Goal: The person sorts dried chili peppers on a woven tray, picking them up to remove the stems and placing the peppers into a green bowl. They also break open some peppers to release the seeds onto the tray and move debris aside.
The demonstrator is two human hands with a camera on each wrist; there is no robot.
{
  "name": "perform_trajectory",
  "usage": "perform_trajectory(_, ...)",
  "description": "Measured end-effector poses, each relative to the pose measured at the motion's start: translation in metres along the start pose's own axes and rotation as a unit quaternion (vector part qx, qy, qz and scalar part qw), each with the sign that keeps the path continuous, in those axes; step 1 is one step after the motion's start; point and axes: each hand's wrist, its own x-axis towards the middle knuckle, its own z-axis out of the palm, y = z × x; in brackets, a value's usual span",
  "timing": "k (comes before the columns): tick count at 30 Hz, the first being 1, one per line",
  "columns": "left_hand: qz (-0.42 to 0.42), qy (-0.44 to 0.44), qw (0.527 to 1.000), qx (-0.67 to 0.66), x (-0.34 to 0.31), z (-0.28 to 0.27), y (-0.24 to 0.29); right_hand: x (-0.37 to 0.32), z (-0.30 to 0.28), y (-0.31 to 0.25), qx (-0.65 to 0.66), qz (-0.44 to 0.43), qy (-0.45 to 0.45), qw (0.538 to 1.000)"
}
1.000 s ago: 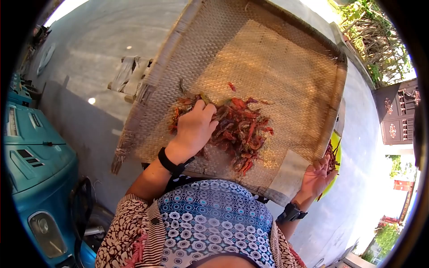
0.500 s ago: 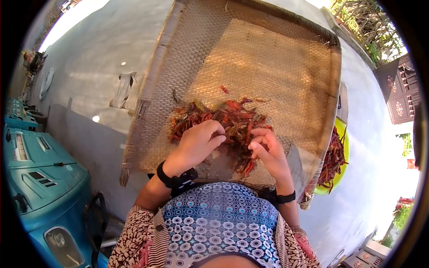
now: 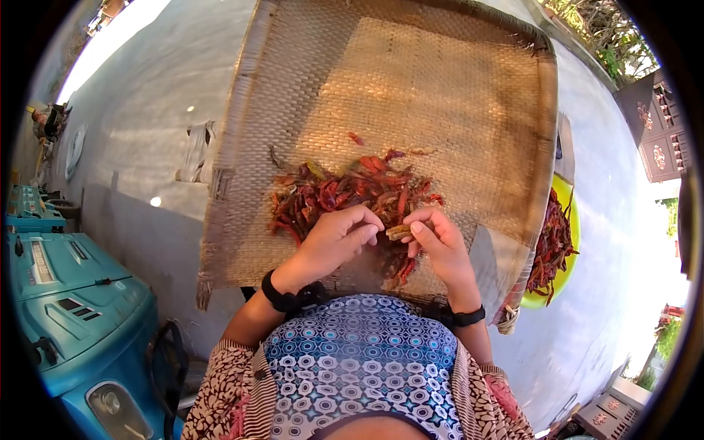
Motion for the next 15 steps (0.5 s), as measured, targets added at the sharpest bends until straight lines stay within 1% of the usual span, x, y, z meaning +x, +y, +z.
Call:
perform_trajectory(2, 0.039, 0.019, 0.998, 0.035, 0.002, 0.002, -0.003, -0.005, -0.006, 0.001, -0.002, -0.008, 0.015, 1.000)
perform_trajectory(4, 0.081, 0.037, 0.986, 0.144, 0.004, 0.004, -0.007, -0.012, -0.012, -0.006, -0.013, -0.023, 0.047, 0.999)
perform_trajectory(5, 0.102, 0.046, 0.974, 0.198, 0.006, 0.006, -0.007, -0.016, -0.017, -0.007, -0.025, -0.036, 0.089, 0.995)
perform_trajectory(7, 0.111, 0.050, 0.965, 0.234, 0.006, 0.009, -0.007, -0.025, -0.032, -0.010, -0.051, -0.064, 0.175, 0.981)
perform_trajectory(10, 0.117, 0.056, 0.941, 0.313, 0.011, 0.014, -0.008, -0.046, -0.067, -0.020, -0.064, -0.120, 0.342, 0.930)
perform_trajectory(11, 0.118, 0.058, 0.930, 0.344, 0.013, 0.016, -0.009, -0.053, -0.081, -0.023, -0.063, -0.139, 0.399, 0.904)
perform_trajectory(13, 0.122, 0.049, 0.921, 0.366, 0.016, 0.020, -0.004, -0.065, -0.113, -0.025, -0.098, -0.174, 0.508, 0.838)
perform_trajectory(14, 0.125, 0.046, 0.917, 0.376, 0.018, 0.021, -0.002, -0.071, -0.129, -0.022, -0.047, -0.211, 0.521, 0.826)
perform_trajectory(15, 0.135, 0.055, 0.909, 0.390, 0.020, 0.022, -0.002, -0.075, -0.134, -0.023, 0.011, -0.218, 0.542, 0.811)
